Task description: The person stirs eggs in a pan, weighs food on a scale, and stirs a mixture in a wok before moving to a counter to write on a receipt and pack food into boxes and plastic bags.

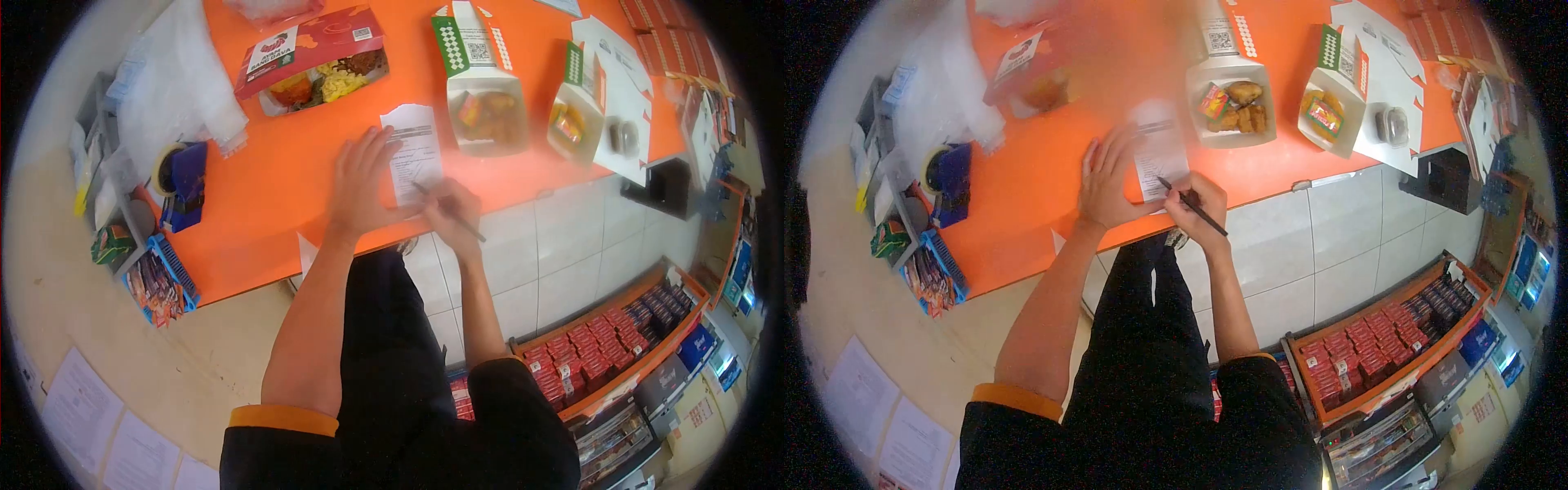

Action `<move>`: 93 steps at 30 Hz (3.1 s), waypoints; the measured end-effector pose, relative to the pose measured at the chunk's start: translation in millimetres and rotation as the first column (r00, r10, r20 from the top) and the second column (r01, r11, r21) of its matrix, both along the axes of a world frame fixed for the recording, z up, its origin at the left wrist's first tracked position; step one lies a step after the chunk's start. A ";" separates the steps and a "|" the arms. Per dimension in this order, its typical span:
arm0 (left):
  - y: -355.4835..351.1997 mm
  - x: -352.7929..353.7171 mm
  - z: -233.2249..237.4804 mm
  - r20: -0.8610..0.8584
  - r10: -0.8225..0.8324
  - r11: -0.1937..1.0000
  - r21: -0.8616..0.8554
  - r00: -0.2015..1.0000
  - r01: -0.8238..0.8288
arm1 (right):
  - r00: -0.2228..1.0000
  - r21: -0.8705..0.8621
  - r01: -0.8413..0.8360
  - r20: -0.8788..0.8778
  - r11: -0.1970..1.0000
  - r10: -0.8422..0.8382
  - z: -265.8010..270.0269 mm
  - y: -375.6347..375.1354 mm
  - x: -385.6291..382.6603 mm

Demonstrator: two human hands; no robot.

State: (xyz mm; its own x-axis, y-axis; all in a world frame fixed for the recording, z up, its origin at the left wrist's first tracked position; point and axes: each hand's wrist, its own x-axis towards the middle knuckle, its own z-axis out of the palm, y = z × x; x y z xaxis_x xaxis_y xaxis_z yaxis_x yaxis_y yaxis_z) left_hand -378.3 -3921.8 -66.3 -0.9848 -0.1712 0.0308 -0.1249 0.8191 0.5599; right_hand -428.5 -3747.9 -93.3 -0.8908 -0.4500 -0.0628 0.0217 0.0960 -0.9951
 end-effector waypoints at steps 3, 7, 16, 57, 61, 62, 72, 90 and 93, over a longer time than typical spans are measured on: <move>0.6 1.0 -2.8 0.011 0.009 1.000 -0.004 1.000 -0.009 | 0.999 0.044 -0.007 -0.041 0.999 0.008 -10.8 -0.7 1.9; -0.4 1.1 -3.9 -0.018 0.000 1.000 -0.025 1.000 -0.001 | 0.996 0.042 -0.005 -0.093 0.999 0.009 -14.5 -4.7 1.0; -2.2 3.0 -3.4 0.029 -0.001 1.000 -0.009 1.000 0.001 | 0.875 0.229 0.058 -0.481 0.972 0.062 7.5 -20.7 -1.0; -168.4 2.4 36.9 0.011 0.125 0.945 0.302 0.992 -0.122 | 0.541 0.597 -0.465 -0.393 0.654 0.743 57.4 -117.1 -165.3; -157.0 5.3 27.9 0.103 0.214 0.946 0.226 0.971 -0.232 | 0.596 0.484 -0.457 -0.456 0.746 0.661 64.3 -115.5 -162.0; -150.9 3.9 28.9 0.038 0.240 0.963 0.117 0.970 -0.243 | 0.629 0.450 -0.464 -0.439 0.763 0.642 65.3 -113.7 -160.2; -136.3 11.7 58.0 -0.079 0.382 0.923 -0.024 0.921 -0.385 | 0.526 0.786 -0.109 -0.474 0.609 0.706 77.7 -121.0 -133.4; -88.8 7.9 81.8 -0.323 0.793 0.609 0.412 0.517 -0.678 | 0.907 0.752 0.420 -0.330 0.507 -0.262 80.7 128.0 -254.9; -35.0 -90.9 122.0 -0.161 0.720 0.602 0.630 0.675 -0.491 | 0.938 0.829 0.339 -0.264 0.445 -0.224 67.4 123.1 -302.4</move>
